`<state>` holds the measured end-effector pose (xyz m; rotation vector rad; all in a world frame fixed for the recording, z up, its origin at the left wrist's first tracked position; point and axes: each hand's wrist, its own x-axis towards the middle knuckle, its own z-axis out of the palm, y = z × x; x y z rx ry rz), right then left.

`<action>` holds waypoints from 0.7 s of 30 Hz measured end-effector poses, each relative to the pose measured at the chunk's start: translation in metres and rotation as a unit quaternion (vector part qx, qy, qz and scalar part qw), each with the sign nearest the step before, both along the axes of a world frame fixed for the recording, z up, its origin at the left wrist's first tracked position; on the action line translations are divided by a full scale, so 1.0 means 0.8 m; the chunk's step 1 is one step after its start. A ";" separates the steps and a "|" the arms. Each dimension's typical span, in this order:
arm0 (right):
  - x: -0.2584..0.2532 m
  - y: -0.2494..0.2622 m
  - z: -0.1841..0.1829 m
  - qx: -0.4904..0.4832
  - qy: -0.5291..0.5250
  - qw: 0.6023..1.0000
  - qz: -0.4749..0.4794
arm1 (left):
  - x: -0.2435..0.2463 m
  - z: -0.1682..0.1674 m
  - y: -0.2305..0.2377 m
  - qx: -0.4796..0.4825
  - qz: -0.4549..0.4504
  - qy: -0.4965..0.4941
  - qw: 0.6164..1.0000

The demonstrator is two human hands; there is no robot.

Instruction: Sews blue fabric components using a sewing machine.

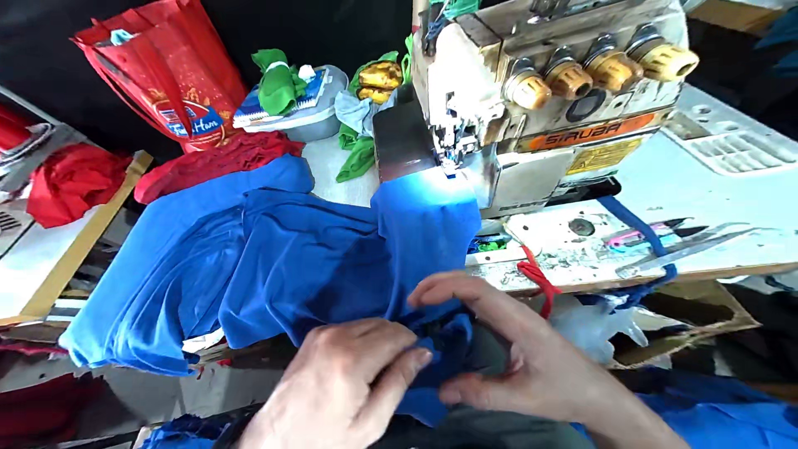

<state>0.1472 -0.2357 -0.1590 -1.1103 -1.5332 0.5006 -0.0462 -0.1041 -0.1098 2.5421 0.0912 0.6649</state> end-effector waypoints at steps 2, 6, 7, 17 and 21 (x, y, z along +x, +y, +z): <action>-0.010 0.003 -0.004 0.008 0.032 0.999 0.030 | 0.002 0.005 -0.002 0.023 0.007 -0.008 1.000; 0.034 -0.014 -0.014 -0.091 0.020 0.995 0.045 | -0.021 0.039 0.001 -0.010 0.083 0.002 0.997; 0.045 -0.019 -0.012 -0.107 -0.011 0.994 0.021 | -0.024 0.041 0.000 -0.019 0.087 0.004 0.996; 0.022 -0.014 -0.004 -0.033 -0.088 0.995 0.023 | -0.029 0.023 0.007 -0.077 0.038 -0.060 0.995; 0.054 -0.028 0.030 -0.095 -0.097 0.990 0.031 | -0.063 -0.019 0.027 -0.017 0.102 -0.048 0.993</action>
